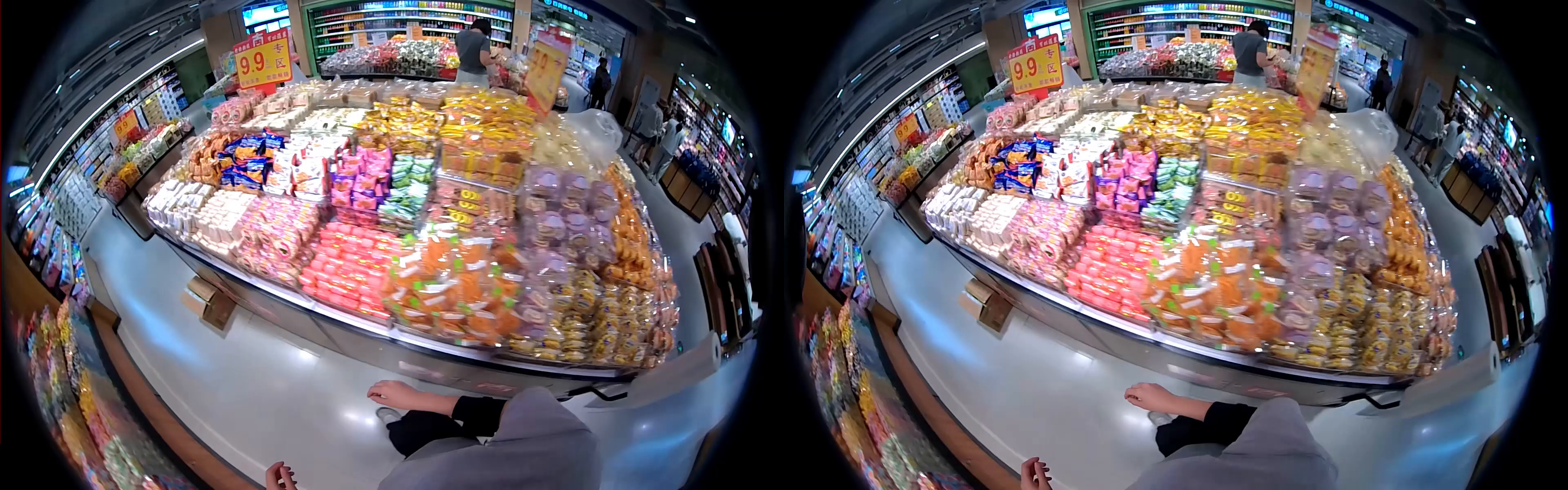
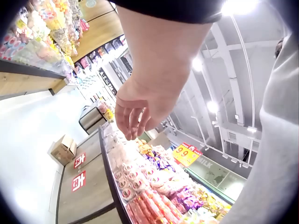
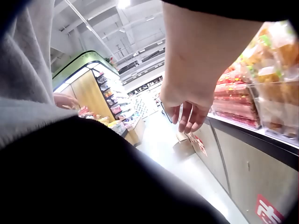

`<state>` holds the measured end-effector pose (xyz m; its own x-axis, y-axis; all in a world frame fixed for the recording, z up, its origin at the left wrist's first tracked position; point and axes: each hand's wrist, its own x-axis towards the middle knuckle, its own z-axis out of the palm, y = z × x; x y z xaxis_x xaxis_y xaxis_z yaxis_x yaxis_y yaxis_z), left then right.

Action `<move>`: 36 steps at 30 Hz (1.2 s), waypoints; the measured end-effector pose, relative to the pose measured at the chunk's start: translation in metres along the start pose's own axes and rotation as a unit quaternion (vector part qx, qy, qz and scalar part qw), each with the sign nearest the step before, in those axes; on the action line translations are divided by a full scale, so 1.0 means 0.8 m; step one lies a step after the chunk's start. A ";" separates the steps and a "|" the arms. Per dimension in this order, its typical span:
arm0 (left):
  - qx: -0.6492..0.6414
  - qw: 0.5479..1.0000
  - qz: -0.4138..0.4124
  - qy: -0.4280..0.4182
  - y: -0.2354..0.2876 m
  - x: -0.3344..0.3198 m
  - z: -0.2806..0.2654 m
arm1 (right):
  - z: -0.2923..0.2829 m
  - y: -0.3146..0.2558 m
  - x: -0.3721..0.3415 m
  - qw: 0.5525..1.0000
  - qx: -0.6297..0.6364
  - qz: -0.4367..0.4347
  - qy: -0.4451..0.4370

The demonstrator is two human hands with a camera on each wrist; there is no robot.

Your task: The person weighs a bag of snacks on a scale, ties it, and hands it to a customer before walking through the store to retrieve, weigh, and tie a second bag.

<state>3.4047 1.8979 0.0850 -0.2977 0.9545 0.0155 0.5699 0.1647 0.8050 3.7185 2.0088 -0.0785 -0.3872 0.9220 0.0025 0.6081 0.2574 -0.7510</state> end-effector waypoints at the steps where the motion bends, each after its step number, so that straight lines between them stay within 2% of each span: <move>1: 0.003 1.000 -0.015 0.012 0.008 0.032 -0.011 | 0.003 -0.007 0.040 1.000 -0.001 0.004 -0.011; 6: 0.008 0.999 -0.038 0.018 0.002 0.170 -0.050 | 0.019 -0.062 0.210 0.998 0.015 -0.050 -0.043; 12: -0.023 0.999 -0.048 -0.009 -0.083 0.339 -0.097 | 0.081 -0.101 0.382 0.998 0.029 -0.059 -0.024; 14: -0.025 0.999 -0.019 -0.023 -0.131 0.408 -0.122 | 0.105 -0.113 0.441 0.998 0.028 -0.043 -0.022; 16: -0.027 0.999 -0.021 -0.022 -0.173 0.473 -0.161 | 0.128 -0.131 0.504 0.999 0.006 -0.039 -0.007; 17: -0.033 0.999 -0.037 -0.008 -0.180 0.506 -0.183 | 0.141 -0.146 0.535 0.999 -0.004 -0.044 -0.007; 20: -0.042 0.998 -0.015 0.049 -0.199 0.602 -0.258 | 0.175 -0.204 0.635 0.999 -0.003 -0.044 -0.012; 27: -0.130 0.989 -0.035 0.066 -0.256 0.785 -0.388 | 0.260 -0.323 0.862 0.996 0.031 -0.075 -0.020; 33: -0.156 0.982 -0.002 0.110 -0.341 0.958 -0.469 | 0.364 -0.347 1.063 0.992 0.020 -0.069 -0.104; 36: -0.226 0.969 0.019 0.098 -0.357 1.062 -0.523 | 0.416 -0.359 1.183 0.992 0.021 -0.062 -0.105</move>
<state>2.6685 2.5581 0.1163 -0.4487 0.8846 0.1267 0.2021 -0.0377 0.9786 2.9468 2.7115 -0.0801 -0.5958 0.8023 -0.0365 0.5184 0.3495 -0.7805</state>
